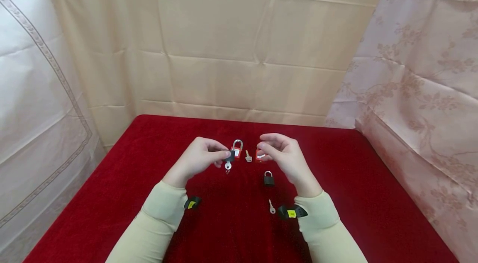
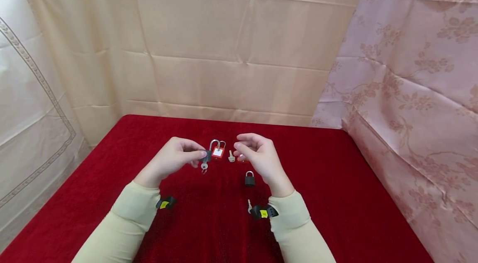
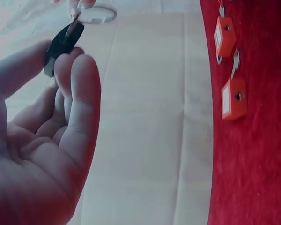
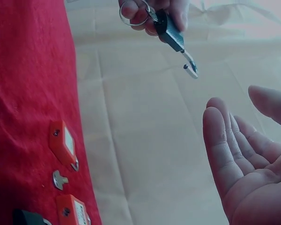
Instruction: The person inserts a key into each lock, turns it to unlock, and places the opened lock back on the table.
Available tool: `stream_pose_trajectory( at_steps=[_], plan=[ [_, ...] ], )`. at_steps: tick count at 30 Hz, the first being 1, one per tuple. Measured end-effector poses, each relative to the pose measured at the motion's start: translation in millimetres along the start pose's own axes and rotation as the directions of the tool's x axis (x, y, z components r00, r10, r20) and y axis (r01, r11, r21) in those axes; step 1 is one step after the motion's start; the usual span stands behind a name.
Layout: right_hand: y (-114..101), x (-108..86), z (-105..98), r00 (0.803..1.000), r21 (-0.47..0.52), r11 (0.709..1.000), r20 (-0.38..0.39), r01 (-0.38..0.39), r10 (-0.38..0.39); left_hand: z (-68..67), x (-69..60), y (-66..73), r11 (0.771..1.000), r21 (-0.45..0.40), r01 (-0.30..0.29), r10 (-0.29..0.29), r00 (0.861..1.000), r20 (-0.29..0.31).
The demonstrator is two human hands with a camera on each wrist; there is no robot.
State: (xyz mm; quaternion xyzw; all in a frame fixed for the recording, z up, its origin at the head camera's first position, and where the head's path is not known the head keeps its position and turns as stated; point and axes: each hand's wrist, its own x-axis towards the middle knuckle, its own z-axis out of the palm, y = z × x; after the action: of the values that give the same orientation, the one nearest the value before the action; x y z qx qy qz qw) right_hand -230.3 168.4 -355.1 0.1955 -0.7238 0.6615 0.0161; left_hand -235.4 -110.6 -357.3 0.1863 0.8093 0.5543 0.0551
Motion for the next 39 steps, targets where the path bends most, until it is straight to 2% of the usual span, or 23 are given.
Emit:
stream_pose_trajectory(
  at_steps=[4,7,15,19,23,31,35,39],
  plan=[
    [5.7,1.9,5.1,0.999,-0.002,0.999,0.006,-0.034,0.034,-5.8,-1.0,-2.7,0.999,0.038,0.026,-0.028,0.999,0.033],
    [10.9,3.5,8.7,0.998,0.009,0.998,0.012,-0.064,0.064,-7.8,-1.1,-5.4,0.998,0.033,0.059,-0.061,0.996,0.061],
    [24.5,7.0,19.8,0.988,0.019,0.989,0.053,-0.148,0.147,-11.5,-0.8,-17.0,0.986,0.034,0.161,-0.164,0.981,0.105],
    [31.9,8.2,26.5,0.976,-0.008,0.980,0.093,-0.198,0.198,-13.6,0.3,-25.4,0.978,0.082,0.189,-0.198,0.974,0.108],
    [41.3,8.6,33.3,0.954,-0.062,0.966,0.151,-0.252,0.259,-13.7,2.4,-32.5,0.965,0.145,0.220,-0.237,0.966,0.106],
    [52.7,6.6,41.0,0.917,-0.165,0.945,0.243,-0.282,0.316,-7.9,5.0,-40.1,0.955,0.204,0.213,-0.256,0.943,0.211],
    [56.2,5.8,43.2,0.903,-0.209,0.931,0.253,-0.298,0.346,-4.8,4.8,-44.9,0.950,0.220,0.221,-0.269,0.938,0.219],
    [58.9,4.9,45.0,0.898,-0.234,0.922,0.248,-0.308,0.363,-1.9,4.6,-49.0,0.947,0.225,0.229,-0.281,0.930,0.236]
  ],
)
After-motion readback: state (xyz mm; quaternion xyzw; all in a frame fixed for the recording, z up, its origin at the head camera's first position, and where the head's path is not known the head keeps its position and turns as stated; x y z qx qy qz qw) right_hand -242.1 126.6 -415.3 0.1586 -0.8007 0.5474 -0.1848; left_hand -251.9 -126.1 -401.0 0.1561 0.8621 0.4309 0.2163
